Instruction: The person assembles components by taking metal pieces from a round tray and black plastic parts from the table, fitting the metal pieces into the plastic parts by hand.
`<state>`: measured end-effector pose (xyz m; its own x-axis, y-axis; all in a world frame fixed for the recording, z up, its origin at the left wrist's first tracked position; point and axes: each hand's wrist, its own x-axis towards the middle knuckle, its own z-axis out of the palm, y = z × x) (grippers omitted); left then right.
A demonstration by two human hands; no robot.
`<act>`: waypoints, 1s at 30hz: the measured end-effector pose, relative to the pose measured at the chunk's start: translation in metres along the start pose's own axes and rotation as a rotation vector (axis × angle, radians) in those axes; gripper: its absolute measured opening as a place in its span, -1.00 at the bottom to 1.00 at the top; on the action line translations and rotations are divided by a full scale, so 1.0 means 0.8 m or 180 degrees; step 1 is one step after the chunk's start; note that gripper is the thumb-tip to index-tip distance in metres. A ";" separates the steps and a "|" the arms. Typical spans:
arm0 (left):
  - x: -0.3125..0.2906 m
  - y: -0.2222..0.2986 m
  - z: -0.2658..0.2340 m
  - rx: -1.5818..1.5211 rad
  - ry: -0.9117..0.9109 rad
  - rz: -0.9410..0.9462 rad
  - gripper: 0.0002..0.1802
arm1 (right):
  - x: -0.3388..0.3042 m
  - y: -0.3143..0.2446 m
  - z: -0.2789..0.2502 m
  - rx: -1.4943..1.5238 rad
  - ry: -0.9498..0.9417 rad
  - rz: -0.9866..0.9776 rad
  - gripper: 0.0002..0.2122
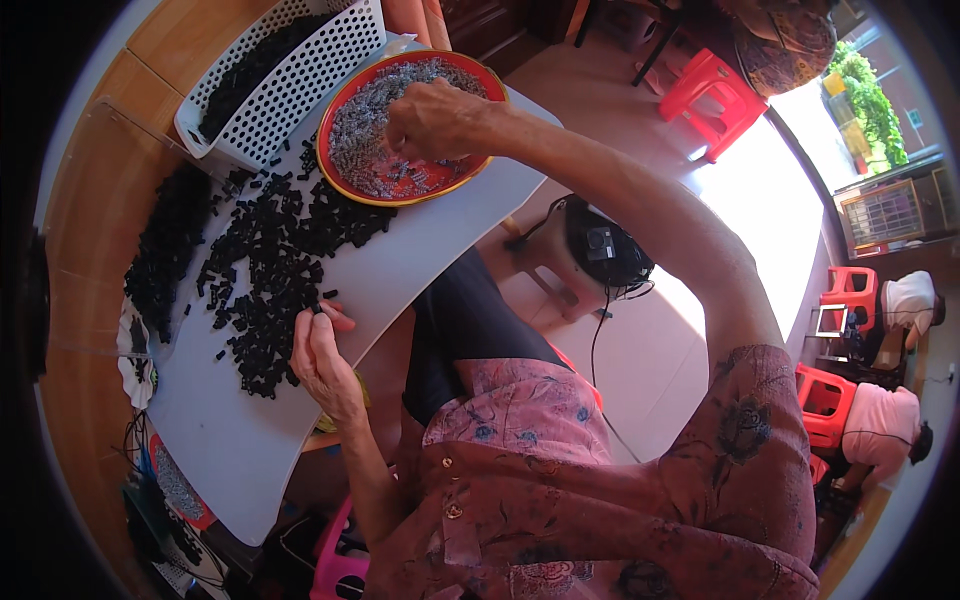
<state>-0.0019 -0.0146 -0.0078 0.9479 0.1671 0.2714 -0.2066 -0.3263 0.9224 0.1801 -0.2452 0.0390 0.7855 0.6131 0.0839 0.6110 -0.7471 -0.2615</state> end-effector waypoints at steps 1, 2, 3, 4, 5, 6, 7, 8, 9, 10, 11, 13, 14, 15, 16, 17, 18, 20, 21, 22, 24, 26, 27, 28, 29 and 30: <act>0.001 0.000 0.000 -0.0002 0.0003 0.0011 -0.73 | 0.001 -0.002 -0.001 -0.0007 0.0009 -0.0002 -0.82; 0.001 0.000 0.001 0.0026 0.0021 0.0009 -0.73 | 0.000 -0.006 -0.001 -0.0180 0.0005 -0.0008 -0.84; 0.000 0.000 0.001 0.0054 0.0040 0.0009 -0.73 | 0.000 -0.009 -0.002 -0.0352 0.0002 -0.0015 -0.86; -0.001 0.000 0.001 0.0049 0.0037 0.0018 -0.73 | 0.000 -0.012 -0.003 -0.0359 0.0009 -0.0010 -0.86; -0.002 -0.001 0.001 0.0025 0.0034 0.0043 -0.72 | 0.000 -0.016 -0.005 -0.0504 0.0015 -0.0008 -0.89; -0.002 -0.001 0.001 0.0003 0.0031 0.0068 -0.72 | 0.000 -0.019 -0.007 -0.0648 0.0024 -0.0008 -0.91; -0.002 0.001 0.001 0.0005 0.0038 0.0079 -0.72 | -0.001 -0.018 -0.006 -0.0653 0.0034 -0.0014 -0.91; -0.002 0.001 -0.001 0.0063 0.0020 0.0027 -0.72 | 0.002 -0.018 0.000 -0.0669 0.0184 -0.0105 -0.92; -0.002 0.001 -0.002 0.0122 0.0005 -0.0028 -0.71 | 0.006 -0.018 0.005 -0.0682 0.0334 -0.0198 -0.91; -0.002 -0.002 -0.002 0.0081 -0.0002 -0.0013 -0.72 | 0.007 -0.015 0.008 -0.0704 0.0373 -0.0084 -0.91; -0.003 -0.002 -0.002 0.0050 0.0009 0.0010 -0.72 | 0.006 -0.014 0.008 -0.0725 0.0421 0.0011 -0.91; -0.002 -0.001 0.002 -0.0095 0.0080 0.0008 -0.76 | 0.002 -0.013 0.007 -0.0184 0.0940 -0.0325 -0.93; -0.003 -0.005 0.002 -0.0189 0.0102 -0.0001 -0.77 | 0.004 -0.023 0.007 0.0285 0.1073 -0.0336 -0.91; -0.003 -0.005 0.003 -0.0176 0.0115 0.0015 -0.79 | 0.004 -0.040 0.009 0.0739 0.1398 -0.0592 -0.85; -0.004 -0.002 -0.003 -0.0195 0.0150 0.0033 -0.78 | 0.001 -0.075 -0.002 0.1268 0.1014 -0.0337 -0.83; -0.002 -0.001 -0.002 -0.0253 0.0148 0.0081 -0.78 | -0.005 -0.101 -0.012 0.1735 0.0635 -0.0037 -0.81; -0.001 -0.002 0.001 -0.0326 0.0189 0.0110 -0.78 | -0.007 -0.112 -0.001 0.2219 0.0501 -0.0099 -0.83; -0.002 -0.005 0.002 -0.0298 0.0217 0.0106 -0.78 | -0.009 -0.134 0.018 0.2756 0.0313 -0.0253 -0.86; -0.002 -0.005 0.001 -0.0285 0.0214 0.0122 -0.79 | -0.011 -0.141 0.028 0.2983 0.0149 -0.0229 -0.87; -0.001 -0.008 0.002 -0.0423 0.0232 0.0096 -0.80 | -0.013 -0.148 0.034 0.3115 0.0049 -0.0130 -0.87; -0.002 -0.008 0.001 -0.0424 0.0244 0.0023 -0.80 | -0.017 -0.158 0.049 0.3411 0.0040 -0.0179 -0.88; -0.003 -0.004 0.001 -0.0450 0.0265 -0.0058 -0.78 | -0.018 -0.160 0.057 0.3562 0.0082 -0.0131 -0.88; -0.002 -0.004 0.000 -0.0443 0.0279 -0.0070 -0.78 | -0.019 -0.162 0.060 0.3711 0.0145 -0.0066 -0.88; -0.002 -0.005 0.000 -0.0434 0.0270 -0.0030 -0.78 | -0.020 -0.162 0.062 0.3719 0.0130 -0.0071 -0.88; -0.001 -0.005 0.000 -0.0422 0.0269 0.0016 -0.78 | -0.020 -0.162 0.063 0.3848 0.0109 -0.0045 -0.89; -0.002 -0.006 -0.001 -0.0414 0.0288 0.0013 -0.78 | -0.021 -0.161 0.063 0.3978 0.0089 -0.0017 -0.89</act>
<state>-0.0023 -0.0129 -0.0124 0.9224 0.2509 0.2936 -0.2458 -0.2049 0.9474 0.0834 -0.1460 0.0230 0.7944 0.5984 0.1042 0.1155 0.0195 -0.9931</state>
